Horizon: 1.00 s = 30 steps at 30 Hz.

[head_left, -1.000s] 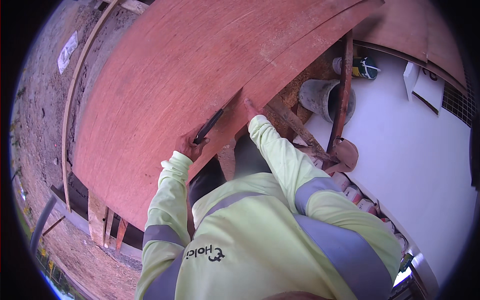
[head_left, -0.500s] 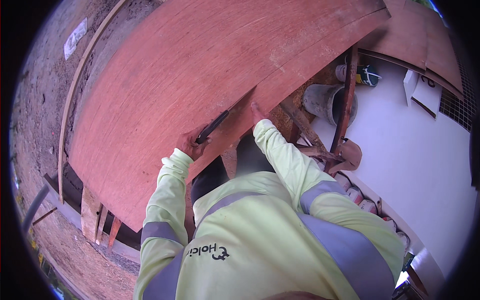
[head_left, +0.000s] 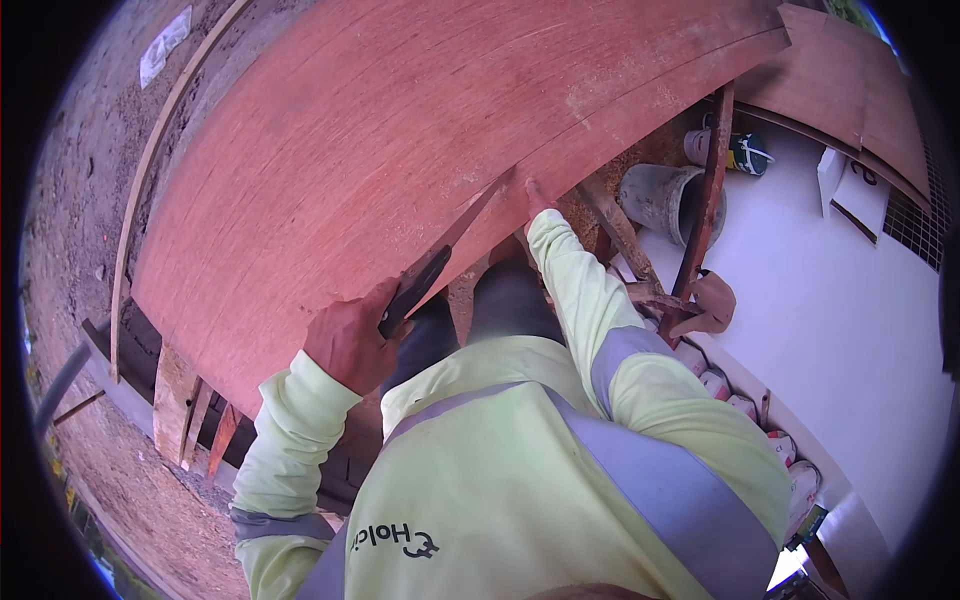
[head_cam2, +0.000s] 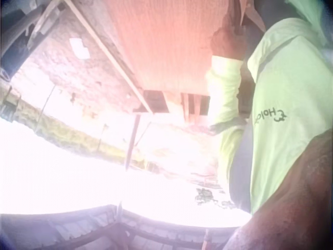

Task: The person saws a line into a sheet of plywood by hand, then pauses to move and stack several other plywood sheets.

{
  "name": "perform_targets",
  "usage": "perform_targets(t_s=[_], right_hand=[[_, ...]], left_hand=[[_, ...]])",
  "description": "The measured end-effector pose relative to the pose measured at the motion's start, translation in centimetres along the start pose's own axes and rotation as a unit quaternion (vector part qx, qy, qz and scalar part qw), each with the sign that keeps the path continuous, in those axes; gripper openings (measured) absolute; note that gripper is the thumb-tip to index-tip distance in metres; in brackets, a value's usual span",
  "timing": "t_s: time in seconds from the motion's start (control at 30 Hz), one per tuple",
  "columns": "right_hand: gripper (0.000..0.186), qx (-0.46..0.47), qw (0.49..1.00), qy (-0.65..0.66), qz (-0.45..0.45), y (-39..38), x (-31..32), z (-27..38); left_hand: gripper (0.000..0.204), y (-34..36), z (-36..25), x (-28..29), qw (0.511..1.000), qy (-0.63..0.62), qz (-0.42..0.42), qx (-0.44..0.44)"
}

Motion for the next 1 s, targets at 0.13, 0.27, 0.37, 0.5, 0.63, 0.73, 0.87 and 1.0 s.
perform_targets(t_s=[0.13,0.27,0.37,0.5,0.63,0.73,0.87,1.0], right_hand=[[0.091,-0.025,0.999,0.006,0.02,-0.6,-0.1,0.5],[0.083,-0.059,0.997,0.013,0.042,-2.0,0.2,0.4],[0.077,-0.095,0.994,0.0,0.05,-3.4,1.0,1.2],[0.051,-0.052,0.997,-0.043,0.047,-4.7,2.4,3.9],[0.045,0.011,0.995,-0.068,0.074,-4.9,3.1,5.3],[0.043,-0.044,0.989,-0.138,0.031,-4.3,3.4,5.3],[0.052,-0.054,0.986,-0.081,0.134,-3.6,4.2,4.6],[0.054,-0.062,0.974,-0.09,0.196,-1.7,5.9,4.8]], left_hand=[[0.028,8.2,-0.2,-3.9,0.999,0.044,0.009,0.016],[0.026,14.0,1.0,-7.2,0.997,0.054,0.046,0.029],[0.028,13.4,3.1,-9.5,0.998,0.057,0.016,0.024],[0.033,12.9,4.8,-11.4,0.995,0.085,0.039,0.045],[0.034,17.9,3.8,-12.2,0.986,0.126,0.047,0.1],[0.037,20.4,3.0,-13.3,0.99,0.099,0.08,0.064],[0.062,14.8,4.8,-12.9,0.995,0.09,-0.033,-0.017],[0.074,3.0,11.4,-11.3,0.957,-0.012,-0.268,0.109]])
Point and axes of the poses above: each hand's wrist, its own y-axis towards the middle knuckle, its own x-axis out of the back of the hand, z = x × y, the point moved 1 cm from there along y, towards the middle knuckle, and after that the axes turned 12 degrees about -x, right-handed, at the moved point
